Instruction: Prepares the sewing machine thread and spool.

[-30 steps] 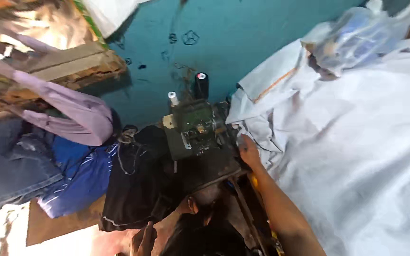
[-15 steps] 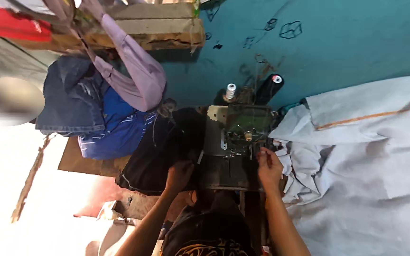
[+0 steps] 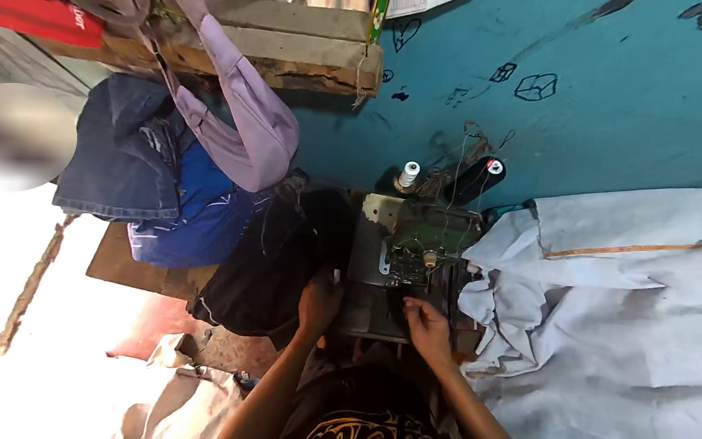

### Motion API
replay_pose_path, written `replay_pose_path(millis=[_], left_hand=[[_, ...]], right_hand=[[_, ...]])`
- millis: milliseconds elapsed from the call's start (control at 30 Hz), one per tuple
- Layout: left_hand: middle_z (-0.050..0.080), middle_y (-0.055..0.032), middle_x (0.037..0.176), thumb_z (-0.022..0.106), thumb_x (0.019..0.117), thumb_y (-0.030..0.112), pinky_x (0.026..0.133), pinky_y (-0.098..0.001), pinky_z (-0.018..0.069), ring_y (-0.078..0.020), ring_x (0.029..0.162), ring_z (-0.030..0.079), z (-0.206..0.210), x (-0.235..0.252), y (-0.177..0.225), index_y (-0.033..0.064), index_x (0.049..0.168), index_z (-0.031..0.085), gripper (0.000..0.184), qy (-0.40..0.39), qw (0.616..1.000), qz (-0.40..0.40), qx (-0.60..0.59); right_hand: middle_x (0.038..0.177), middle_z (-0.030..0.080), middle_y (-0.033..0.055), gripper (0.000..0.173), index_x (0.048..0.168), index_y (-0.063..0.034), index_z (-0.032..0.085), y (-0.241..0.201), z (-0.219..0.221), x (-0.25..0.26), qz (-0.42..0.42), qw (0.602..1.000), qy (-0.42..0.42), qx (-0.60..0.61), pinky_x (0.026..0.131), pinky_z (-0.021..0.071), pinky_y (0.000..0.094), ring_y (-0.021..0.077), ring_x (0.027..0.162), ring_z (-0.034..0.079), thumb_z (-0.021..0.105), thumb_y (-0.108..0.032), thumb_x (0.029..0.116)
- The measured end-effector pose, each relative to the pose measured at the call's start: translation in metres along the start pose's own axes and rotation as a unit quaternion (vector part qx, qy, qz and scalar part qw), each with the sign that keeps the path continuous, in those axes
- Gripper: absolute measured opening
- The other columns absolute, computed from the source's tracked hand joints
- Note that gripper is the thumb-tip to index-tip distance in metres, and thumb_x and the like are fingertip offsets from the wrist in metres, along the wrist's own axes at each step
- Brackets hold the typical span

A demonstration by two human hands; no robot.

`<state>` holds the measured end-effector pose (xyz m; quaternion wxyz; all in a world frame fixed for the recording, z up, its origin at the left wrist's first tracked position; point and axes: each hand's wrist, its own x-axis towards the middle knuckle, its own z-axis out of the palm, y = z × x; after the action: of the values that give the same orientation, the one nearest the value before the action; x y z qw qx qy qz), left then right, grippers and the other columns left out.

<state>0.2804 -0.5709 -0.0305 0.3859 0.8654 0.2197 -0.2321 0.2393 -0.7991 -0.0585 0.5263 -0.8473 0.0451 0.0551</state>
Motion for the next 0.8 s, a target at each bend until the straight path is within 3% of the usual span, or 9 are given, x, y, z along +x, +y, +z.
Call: replay_pose_path(millis=[67, 200, 300, 400, 533, 600, 700, 800], left_hand=[[0.070, -0.0204, 0.111, 0.063, 0.0985, 0.024, 0.094, -0.0510, 0.0528, -0.0322, 0.103, 0.068, -0.010, -0.025, -0.002, -0.0025, 0.121, 0.068, 0.035, -0.026, 0.999, 0.020, -0.031], [0.070, -0.0188, 0.109, 0.065, 0.0978, 0.021, 0.090, -0.0459, 0.0556, -0.0276, 0.097, 0.069, -0.008, -0.052, -0.017, -0.0034, 0.119, 0.069, 0.032, -0.113, 0.989, 0.082, -0.057], [0.069, -0.0218, 0.110, 0.063, 0.0993, 0.019, 0.093, -0.0453, 0.0536, -0.0298, 0.100, 0.067, -0.012, -0.040, -0.025, -0.0050, 0.115, 0.070, 0.030, -0.131, 0.980, 0.140, -0.043], [0.069, -0.0236, 0.116, 0.058, 0.1028, 0.020, 0.099, -0.0508, 0.0503, -0.0348, 0.109, 0.067, -0.028, -0.017, -0.027, -0.0039, 0.118, 0.070, 0.031, -0.183, 0.968, 0.166, 0.034], [0.066, -0.0216, 0.130, 0.055, 0.1051, 0.027, 0.107, -0.0530, 0.0463, -0.0355, 0.123, 0.062, -0.050, -0.001, -0.031, 0.0018, 0.127, 0.069, 0.036, -0.148, 0.973, 0.153, 0.084], [0.063, -0.0222, 0.135, 0.054, 0.1059, 0.026, 0.110, -0.0508, 0.0453, -0.0348, 0.126, 0.061, -0.061, 0.002, -0.026, 0.0021, 0.134, 0.065, 0.039, -0.098, 0.981, 0.151, 0.070], [0.065, -0.0224, 0.130, 0.056, 0.1049, 0.023, 0.106, -0.0491, 0.0487, -0.0337, 0.119, 0.064, -0.079, 0.006, -0.032, -0.0008, 0.132, 0.065, 0.037, -0.021, 0.984, 0.168, 0.049], [0.069, -0.0218, 0.124, 0.059, 0.1034, 0.021, 0.103, -0.0497, 0.0505, -0.0328, 0.114, 0.067, -0.091, 0.007, -0.040, -0.0023, 0.126, 0.068, 0.034, 0.032, 0.980, 0.193, 0.024]], right_hand=[[0.096, 0.072, 0.0142, 0.027, 0.115, 0.0071, 0.070, -0.018, 0.013, -0.014, 0.016, 0.998, -0.057, 0.027, 0.080, 0.0574, 0.0305, 0.0130, 0.085, 0.068, 0.058, -0.013, 0.1018], [0.106, 0.073, 0.0158, 0.035, 0.129, 0.0080, 0.063, -0.037, 0.058, -0.027, 0.043, 0.988, -0.116, 0.097, 0.088, 0.0581, 0.0299, 0.0132, 0.094, 0.070, 0.062, -0.012, 0.1000], [0.089, 0.069, 0.0084, 0.023, 0.114, 0.0073, 0.068, -0.048, 0.077, -0.012, 0.103, 0.985, -0.095, 0.102, 0.074, 0.0568, 0.0251, 0.0071, 0.077, 0.065, 0.064, -0.011, 0.0989], [0.087, 0.065, 0.0084, 0.021, 0.109, 0.0079, 0.066, -0.053, 0.089, 0.008, 0.122, 0.985, -0.110, 0.061, 0.071, 0.0538, 0.0251, 0.0079, 0.074, 0.061, 0.063, -0.010, 0.0994], [0.106, 0.070, 0.0216, 0.030, 0.118, 0.0076, 0.067, -0.053, 0.107, 0.024, 0.152, 0.980, -0.121, -0.044, 0.092, 0.0548, 0.0431, 0.0277, 0.097, 0.069, 0.064, -0.016, 0.1000], [0.113, 0.071, 0.0219, 0.036, 0.125, 0.0047, 0.066, -0.049, 0.100, 0.023, 0.191, 0.973, -0.111, -0.062, 0.098, 0.0529, 0.0460, 0.0304, 0.105, 0.069, 0.061, -0.023, 0.1026], [0.111, 0.071, 0.0232, 0.034, 0.123, 0.0067, 0.067, -0.047, 0.076, 0.003, 0.190, 0.981, -0.028, -0.033, 0.096, 0.0536, 0.0471, 0.0313, 0.103, 0.070, 0.056, -0.020, 0.1050], [0.098, 0.072, 0.0213, 0.029, 0.115, 0.0106, 0.067, -0.040, 0.033, -0.006, 0.131, 0.978, 0.162, 0.000, 0.082, 0.0593, 0.0433, 0.0267, 0.087, 0.071, 0.055, -0.013, 0.1043]])
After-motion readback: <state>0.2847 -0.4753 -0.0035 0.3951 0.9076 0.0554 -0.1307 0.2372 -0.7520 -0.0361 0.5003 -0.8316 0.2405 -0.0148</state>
